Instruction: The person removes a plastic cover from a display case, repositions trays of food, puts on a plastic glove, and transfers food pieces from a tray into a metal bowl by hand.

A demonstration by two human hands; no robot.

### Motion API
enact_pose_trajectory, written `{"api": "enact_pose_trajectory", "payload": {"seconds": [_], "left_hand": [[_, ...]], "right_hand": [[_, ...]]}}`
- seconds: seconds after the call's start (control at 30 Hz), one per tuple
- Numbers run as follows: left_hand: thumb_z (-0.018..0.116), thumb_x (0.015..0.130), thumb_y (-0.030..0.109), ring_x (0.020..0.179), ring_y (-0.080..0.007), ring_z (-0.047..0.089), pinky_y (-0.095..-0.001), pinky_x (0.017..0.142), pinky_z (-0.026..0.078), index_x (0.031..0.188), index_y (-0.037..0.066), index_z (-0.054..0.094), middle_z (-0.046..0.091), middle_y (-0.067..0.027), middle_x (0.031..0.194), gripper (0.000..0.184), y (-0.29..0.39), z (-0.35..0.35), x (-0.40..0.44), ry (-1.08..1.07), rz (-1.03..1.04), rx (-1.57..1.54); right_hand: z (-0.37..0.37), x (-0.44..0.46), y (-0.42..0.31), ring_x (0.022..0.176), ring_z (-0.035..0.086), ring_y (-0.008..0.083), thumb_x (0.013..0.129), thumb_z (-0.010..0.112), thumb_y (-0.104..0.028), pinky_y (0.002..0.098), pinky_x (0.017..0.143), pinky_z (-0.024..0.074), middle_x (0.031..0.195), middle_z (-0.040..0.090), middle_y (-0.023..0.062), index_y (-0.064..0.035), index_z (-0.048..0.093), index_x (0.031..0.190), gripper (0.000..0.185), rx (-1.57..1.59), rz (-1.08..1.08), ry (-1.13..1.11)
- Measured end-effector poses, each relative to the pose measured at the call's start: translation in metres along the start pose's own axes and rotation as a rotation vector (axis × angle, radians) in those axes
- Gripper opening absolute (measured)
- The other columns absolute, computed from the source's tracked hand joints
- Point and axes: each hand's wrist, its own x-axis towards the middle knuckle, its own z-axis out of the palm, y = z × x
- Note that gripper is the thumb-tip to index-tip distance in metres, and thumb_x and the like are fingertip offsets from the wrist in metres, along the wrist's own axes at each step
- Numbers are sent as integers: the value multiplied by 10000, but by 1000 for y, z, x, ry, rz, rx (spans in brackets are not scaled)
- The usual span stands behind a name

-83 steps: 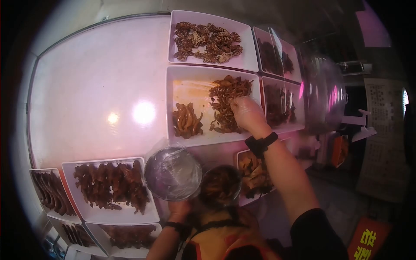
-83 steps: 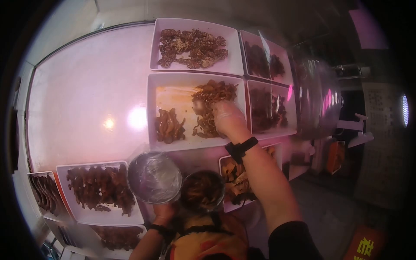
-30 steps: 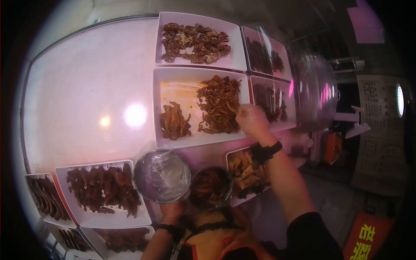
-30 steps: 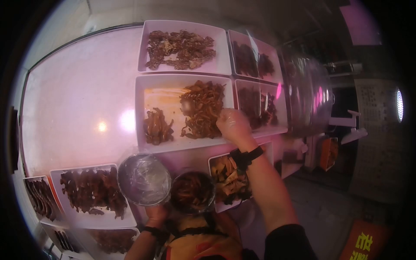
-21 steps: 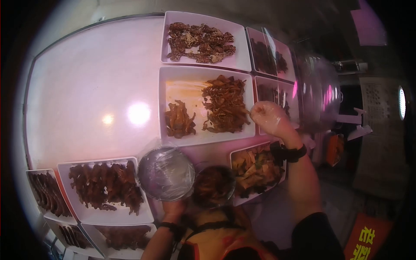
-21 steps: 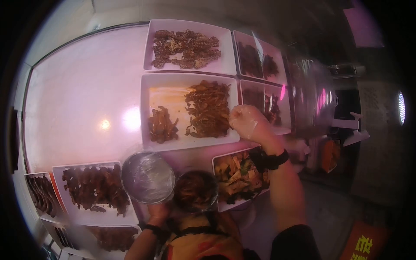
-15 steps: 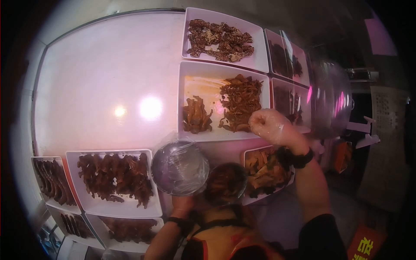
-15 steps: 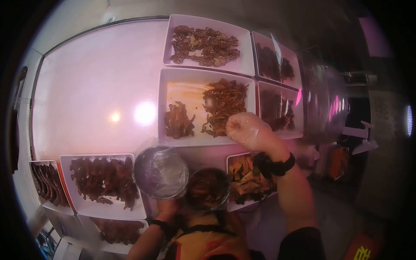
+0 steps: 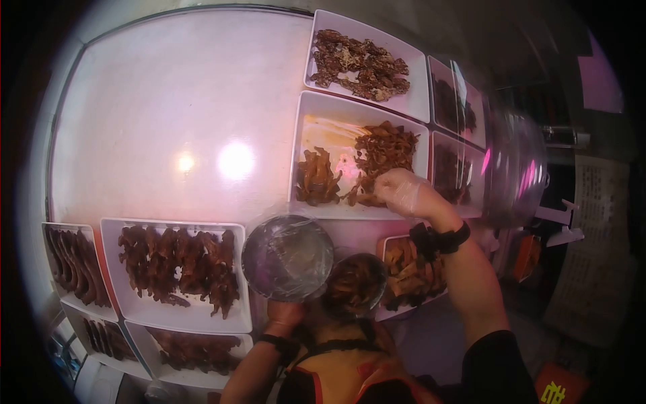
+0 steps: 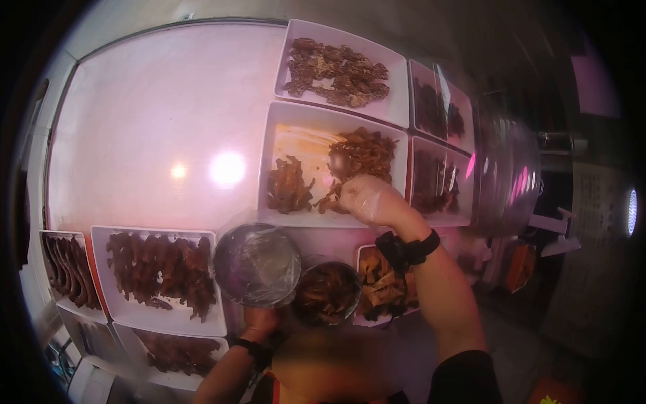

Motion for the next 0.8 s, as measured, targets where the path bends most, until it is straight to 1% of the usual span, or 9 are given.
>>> {"api": "enact_pose_trajectory", "payload": {"seconds": [0.23,0.37,0.43,0.5,0.57,0.63,0.7,0.73,0.8], "left_hand": [[680,791,186,1139,-398,626,-508,951,514,1249,189,687,673,-135,1260,458,-5,8,-5,-136,-103,8],[699,777,220,1129,-398,633,-508,952,517,1259,196,683,677,-129,1257,482,-3,6,-5,-74,-73,-15],[706,772,230,1127,-398,634,-507,953,517,1265,201,681,678,-129,1258,495,-3,0,-2,-125,-79,-1],[717,765,241,1126,-394,636,-505,953,517,1265,207,684,678,-125,1259,502,-6,5,-6,-101,-52,38],[709,768,204,1134,-399,627,-508,961,508,1238,185,694,681,-136,1241,470,3,-5,-4,-89,-55,11],[701,771,167,1143,-405,618,-511,969,498,1210,162,704,685,-146,1224,439,7,-8,0,-73,-50,-16],[702,769,175,1118,-403,628,-512,952,505,1192,161,710,690,-152,1203,423,6,-6,0,18,17,27],[702,769,175,1118,-403,628,-512,952,505,1192,161,710,690,-152,1203,423,6,-5,0,17,21,26],[700,769,173,1121,-400,627,-509,963,501,1193,160,710,687,-158,1205,425,8,-6,2,-63,-79,-26]], "right_hand": [[-6,11,48,833,683,403,885,558,-145,494,754,550,894,707,200,-16,692,799,205,-729,89,-1],[-17,-6,55,717,679,343,878,555,-126,440,651,541,782,695,165,-1,657,775,191,-687,-163,70],[-14,-7,56,591,619,239,862,558,-83,371,556,496,676,633,108,4,633,789,136,263,383,273],[-23,-3,92,534,543,161,863,583,-107,322,516,445,632,569,67,-3,617,796,128,374,250,221],[-34,-5,76,574,575,197,835,564,-176,383,518,454,656,567,102,-20,613,732,194,854,555,360],[-27,-2,94,641,657,291,871,586,-229,436,606,519,714,643,183,10,646,786,260,408,495,325],[-16,1,86,797,696,411,908,621,-275,490,761,558,837,686,257,25,696,929,310,-457,415,564],[-15,-4,65,971,655,473,933,590,-332,536,873,520,992,694,275,22,719,979,380,-370,448,606],[-12,-2,42,995,659,453,929,596,-335,526,887,519,1019,698,262,12,726,965,372,-311,464,580]]}}
